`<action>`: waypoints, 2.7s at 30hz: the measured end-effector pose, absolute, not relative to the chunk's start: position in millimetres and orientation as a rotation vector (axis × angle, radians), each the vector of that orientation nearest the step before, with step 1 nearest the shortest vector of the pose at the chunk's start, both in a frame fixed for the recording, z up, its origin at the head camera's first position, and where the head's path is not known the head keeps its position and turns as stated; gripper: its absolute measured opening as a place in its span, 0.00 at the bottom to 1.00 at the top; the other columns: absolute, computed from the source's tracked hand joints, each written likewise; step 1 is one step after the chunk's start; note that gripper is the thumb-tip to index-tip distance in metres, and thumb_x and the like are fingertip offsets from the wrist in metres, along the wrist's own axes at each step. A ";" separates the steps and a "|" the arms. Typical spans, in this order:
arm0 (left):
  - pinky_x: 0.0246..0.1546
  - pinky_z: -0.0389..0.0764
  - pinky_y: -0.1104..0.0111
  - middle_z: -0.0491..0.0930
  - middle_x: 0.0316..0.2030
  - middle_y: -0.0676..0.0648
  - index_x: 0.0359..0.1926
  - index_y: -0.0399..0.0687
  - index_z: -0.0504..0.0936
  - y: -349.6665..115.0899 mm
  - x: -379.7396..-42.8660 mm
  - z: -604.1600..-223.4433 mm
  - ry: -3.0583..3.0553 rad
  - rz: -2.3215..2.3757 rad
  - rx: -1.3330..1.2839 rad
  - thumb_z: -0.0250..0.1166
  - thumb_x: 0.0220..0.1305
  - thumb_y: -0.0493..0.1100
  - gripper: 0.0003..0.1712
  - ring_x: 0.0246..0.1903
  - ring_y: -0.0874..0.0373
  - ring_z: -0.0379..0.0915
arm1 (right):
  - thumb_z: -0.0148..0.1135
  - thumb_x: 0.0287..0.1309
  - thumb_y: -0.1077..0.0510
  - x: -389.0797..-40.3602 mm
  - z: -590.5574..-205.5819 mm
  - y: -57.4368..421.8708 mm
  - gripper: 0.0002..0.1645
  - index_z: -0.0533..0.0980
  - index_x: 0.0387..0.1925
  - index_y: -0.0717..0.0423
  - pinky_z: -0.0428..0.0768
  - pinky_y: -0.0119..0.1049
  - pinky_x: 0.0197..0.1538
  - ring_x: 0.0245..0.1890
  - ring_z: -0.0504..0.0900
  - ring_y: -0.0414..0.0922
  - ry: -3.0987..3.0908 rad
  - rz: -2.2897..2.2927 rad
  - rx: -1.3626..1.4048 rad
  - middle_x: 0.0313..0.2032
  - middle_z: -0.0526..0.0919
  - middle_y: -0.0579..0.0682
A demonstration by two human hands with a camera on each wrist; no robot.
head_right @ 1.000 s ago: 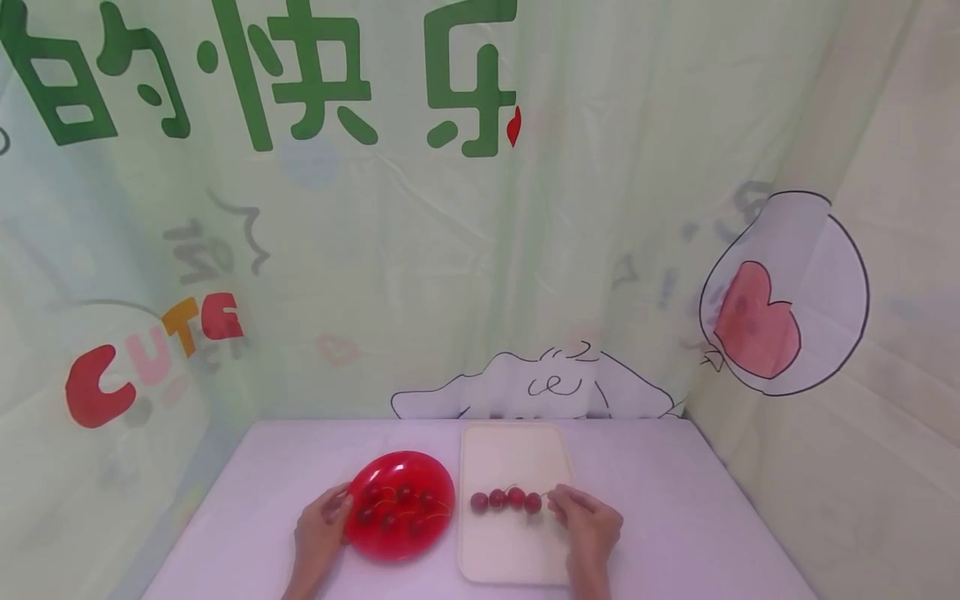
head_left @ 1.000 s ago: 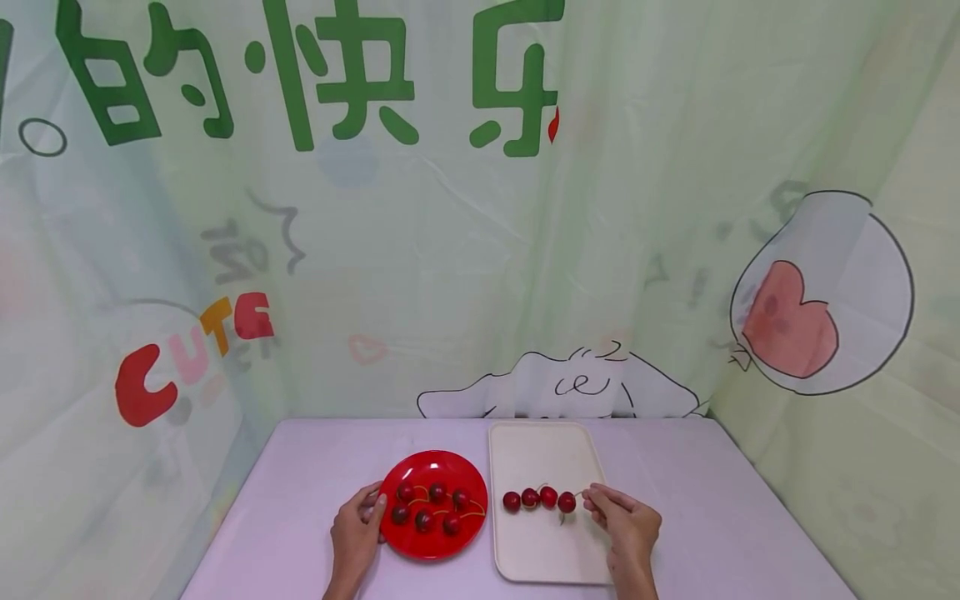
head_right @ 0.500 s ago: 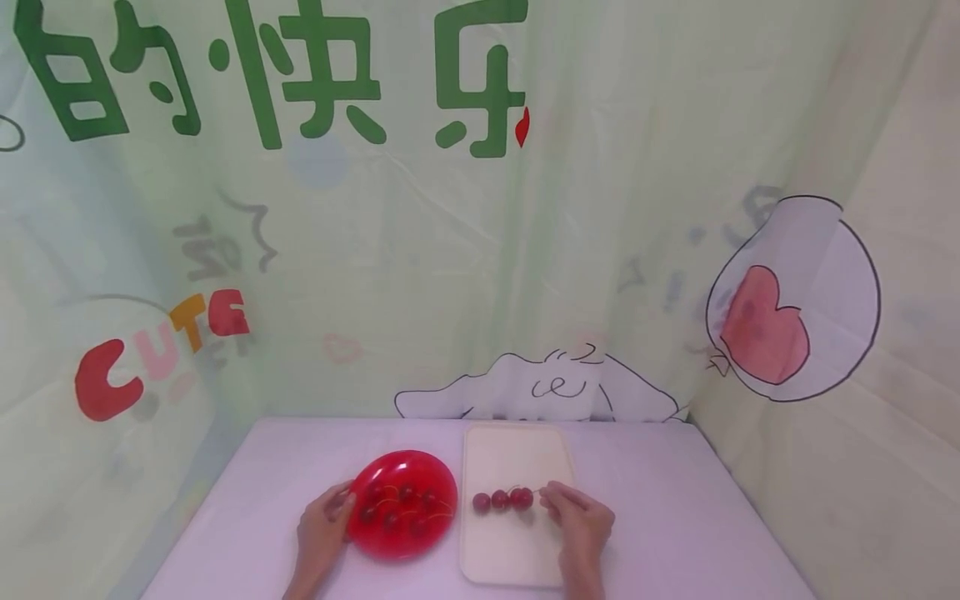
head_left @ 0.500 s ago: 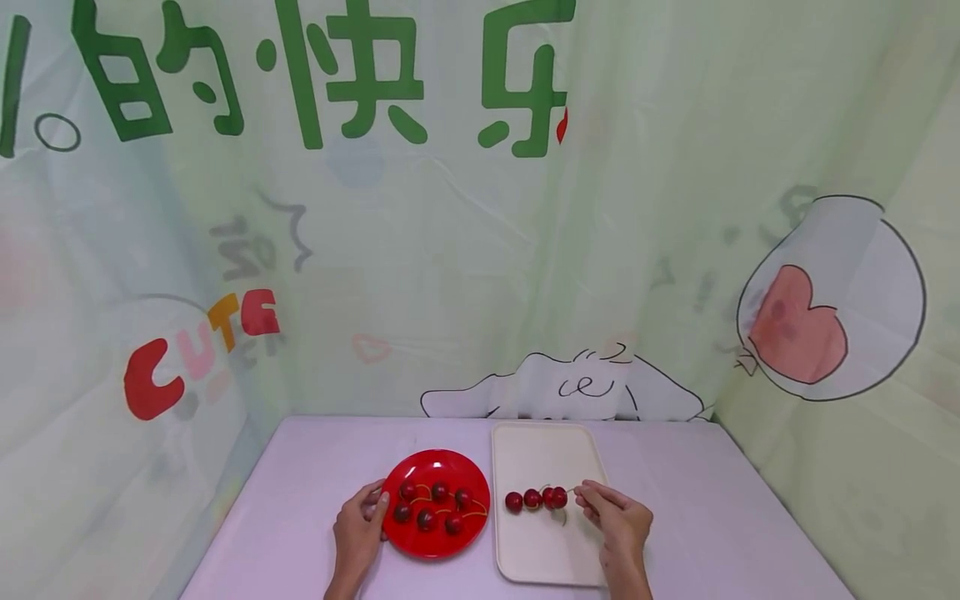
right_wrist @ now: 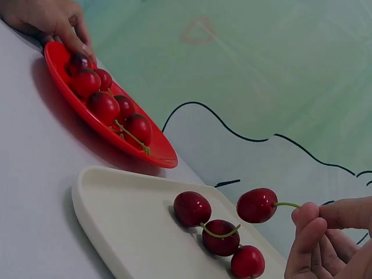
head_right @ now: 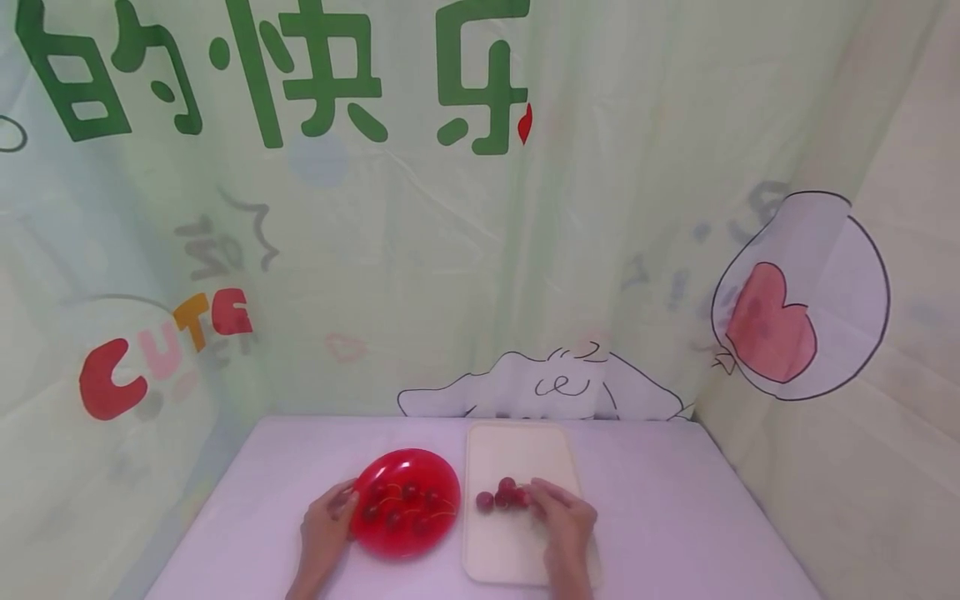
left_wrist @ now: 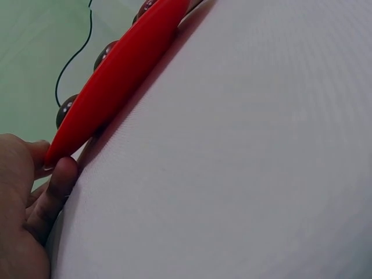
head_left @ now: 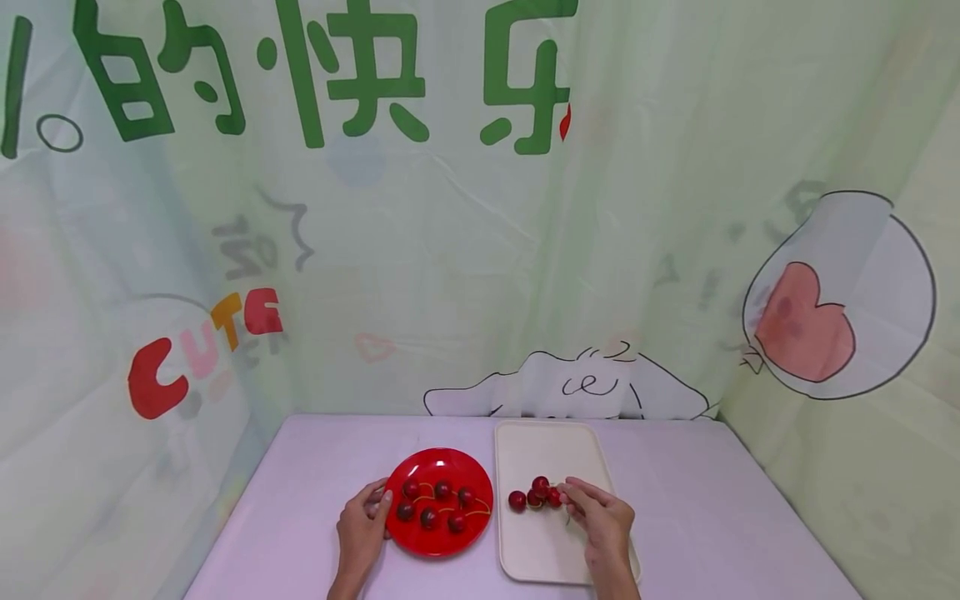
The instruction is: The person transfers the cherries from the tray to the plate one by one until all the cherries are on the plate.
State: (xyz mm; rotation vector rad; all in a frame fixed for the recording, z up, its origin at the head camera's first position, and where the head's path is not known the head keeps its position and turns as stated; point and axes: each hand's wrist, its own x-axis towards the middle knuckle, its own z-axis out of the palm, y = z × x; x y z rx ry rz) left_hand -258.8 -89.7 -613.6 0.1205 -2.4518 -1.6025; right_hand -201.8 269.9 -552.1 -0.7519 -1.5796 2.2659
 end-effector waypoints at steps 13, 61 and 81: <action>0.22 0.82 0.75 0.89 0.49 0.36 0.67 0.41 0.85 -90.6 -257.8 -613.5 -2.437 -1.628 0.105 0.67 0.79 0.40 0.20 0.20 0.60 0.77 | 0.74 0.63 0.71 -202.4 -547.2 250.0 0.11 0.89 0.47 0.70 0.87 0.26 0.32 0.28 0.90 0.38 -1.633 2.285 -0.677 0.32 0.94 0.51; 0.22 0.83 0.73 0.88 0.48 0.38 0.67 0.41 0.85 -92.5 -262.6 -617.1 -2.463 -1.635 0.126 0.67 0.79 0.38 0.20 0.21 0.58 0.78 | 0.74 0.62 0.72 -224.4 -549.5 200.4 0.17 0.84 0.51 0.79 0.89 0.28 0.34 0.26 0.91 0.39 -1.727 2.364 -0.495 0.31 0.94 0.53; 0.22 0.83 0.74 0.88 0.49 0.38 0.67 0.42 0.84 -92.0 -262.5 -618.9 -2.444 -1.628 0.116 0.67 0.79 0.39 0.20 0.23 0.59 0.78 | 0.73 0.62 0.73 -233.0 -554.1 183.7 0.19 0.83 0.52 0.82 0.89 0.27 0.32 0.25 0.92 0.41 -1.726 2.339 -0.490 0.33 0.94 0.58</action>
